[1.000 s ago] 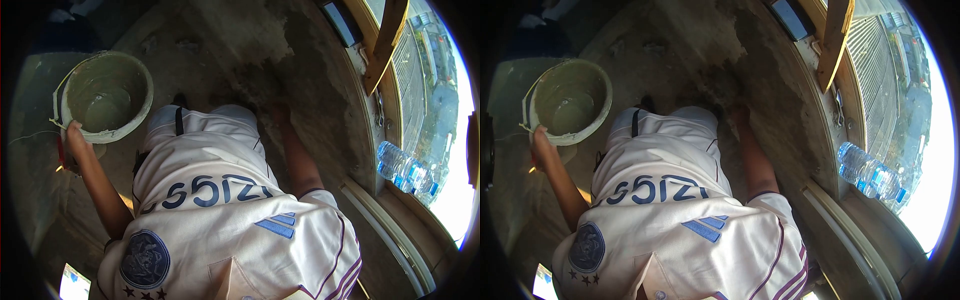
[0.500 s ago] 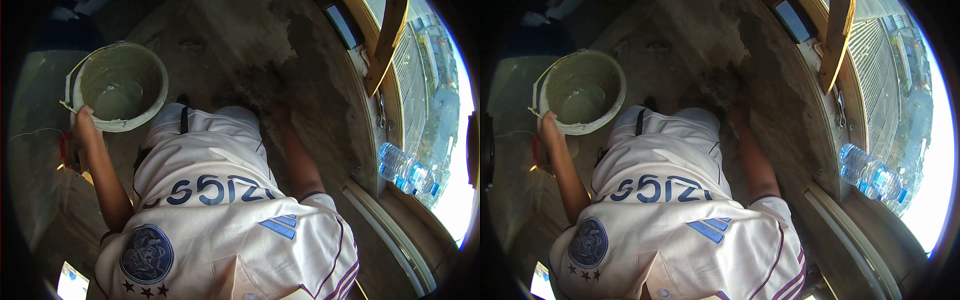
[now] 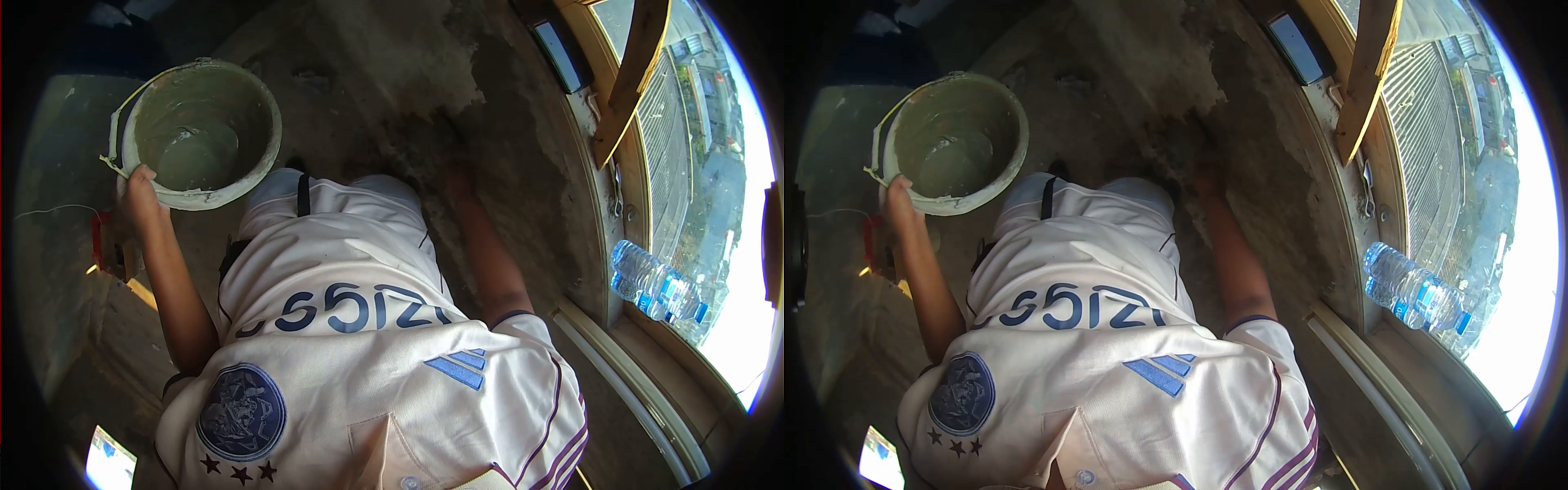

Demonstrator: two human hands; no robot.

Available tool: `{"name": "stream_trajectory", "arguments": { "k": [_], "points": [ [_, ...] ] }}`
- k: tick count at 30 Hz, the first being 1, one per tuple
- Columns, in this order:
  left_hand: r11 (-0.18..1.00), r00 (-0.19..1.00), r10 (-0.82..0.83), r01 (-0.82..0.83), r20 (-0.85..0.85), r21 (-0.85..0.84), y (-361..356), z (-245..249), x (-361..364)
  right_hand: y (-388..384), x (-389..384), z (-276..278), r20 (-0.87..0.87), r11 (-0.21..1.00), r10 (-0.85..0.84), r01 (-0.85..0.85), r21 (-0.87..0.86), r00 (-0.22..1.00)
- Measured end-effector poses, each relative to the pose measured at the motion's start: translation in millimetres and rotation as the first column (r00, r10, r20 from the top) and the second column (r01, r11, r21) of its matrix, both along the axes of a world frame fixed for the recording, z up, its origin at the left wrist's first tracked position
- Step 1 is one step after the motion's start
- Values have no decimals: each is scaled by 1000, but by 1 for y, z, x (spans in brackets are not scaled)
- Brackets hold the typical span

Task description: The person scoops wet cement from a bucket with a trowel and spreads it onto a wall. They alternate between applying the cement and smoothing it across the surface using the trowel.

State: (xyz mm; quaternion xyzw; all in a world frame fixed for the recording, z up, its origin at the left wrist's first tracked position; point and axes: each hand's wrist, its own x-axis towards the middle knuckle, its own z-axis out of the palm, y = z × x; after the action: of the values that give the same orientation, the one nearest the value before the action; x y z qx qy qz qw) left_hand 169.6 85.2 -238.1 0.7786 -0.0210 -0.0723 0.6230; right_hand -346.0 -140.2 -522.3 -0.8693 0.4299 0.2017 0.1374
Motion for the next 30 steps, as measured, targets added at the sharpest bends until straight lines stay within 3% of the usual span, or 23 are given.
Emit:
{"name": "stream_trajectory", "arguments": {
  "k": [2, 3, 4, 5, 6, 8, 9, 11, 12, 13, 14, 15, 17, 18, 20, 23, 24, 25, 26, 30],
  "points": [
    [999, 1000, -26, 26, -6, -39, -3, 3, -5, -6, -2, 2, 80, 988, 10, 3, -155, 997],
    [999, 1000, -25, 25, -11, -38, -4, 3, -7, -2, 0, 6, 75, 988, 10, 2, -154, 997],
    [999, 999, 30, -31, -26, -26, -5, 3, -9, 6, 5, 12, 323, 936, -324, 350, -26, 889],
    [996, 995, 87, -88, -40, -16, -5, 2, -8, 13, 11, 18, 496, 768, -609, 615, 176, 619],
    [996, 995, 92, -92, -41, -18, -4, 0, -6, 22, 17, 24, 496, 772, -605, 612, 174, 623],
    [995, 995, 98, -98, 30, 3, 0, -6, -1, 38, 23, 33, 661, 788, -391, 604, -119, 640],
    [995, 995, 99, -100, 29, 0, -1, -6, -1, 36, 19, 30, 662, 789, -388, 603, -121, 641],
    [995, 994, 101, -101, 44, 9, -2, -5, -3, 28, 2, 16, 424, 907, -404, 416, 69, 811],
    [995, 994, 102, -103, 45, 5, -3, -4, -4, 21, 2, 20, 426, 908, -402, 415, 67, 811],
    [997, 996, 79, -79, 33, -15, -4, -2, -5, 12, 4, 24, 215, 975, -218, 223, 2, 952],
    [998, 998, 55, -54, 22, -35, -4, -1, -5, 3, 7, 29, -16, 1000, -13, 13, -15, 1000],
    [998, 998, 54, -53, 23, -38, -3, -4, -2, -6, 3, 16, -14, 1000, -14, 14, -17, 1000],
    [998, 998, 54, -55, 35, 24, 2, -13, 6, -16, -9, -21, 201, 962, -268, 274, -2, 942],
    [998, 998, 56, -57, 32, 25, 2, -13, 6, -10, 0, -2, 198, 962, -266, 272, -2, 943],
    [997, 998, 57, -56, 8, -43, 2, -13, 4, 14, 38, 64, 587, 781, -542, 618, 89, 601],
    [997, 999, 33, -34, -9, -67, 9, -23, 13, 28, 44, 57, 442, 755, -618, 648, 103, 650],
    [997, 999, 34, -34, -6, -70, 7, -20, 10, 26, 37, 42, 445, 756, -616, 647, 103, 649],
    [996, 999, 47, -46, 0, -80, 1, -15, 3, 20, 22, 13, 263, 928, -363, 373, 13, 894],
    [994, 998, 58, -57, 6, -88, -1, -11, -1, 13, 13, -4, 49, 999, -47, 47, -7, 998],
    [996, 998, 58, -56, 26, -73, -2, -9, -2, -3, 17, 3, -35, 998, -65, 66, 23, 997]
  ]
}}
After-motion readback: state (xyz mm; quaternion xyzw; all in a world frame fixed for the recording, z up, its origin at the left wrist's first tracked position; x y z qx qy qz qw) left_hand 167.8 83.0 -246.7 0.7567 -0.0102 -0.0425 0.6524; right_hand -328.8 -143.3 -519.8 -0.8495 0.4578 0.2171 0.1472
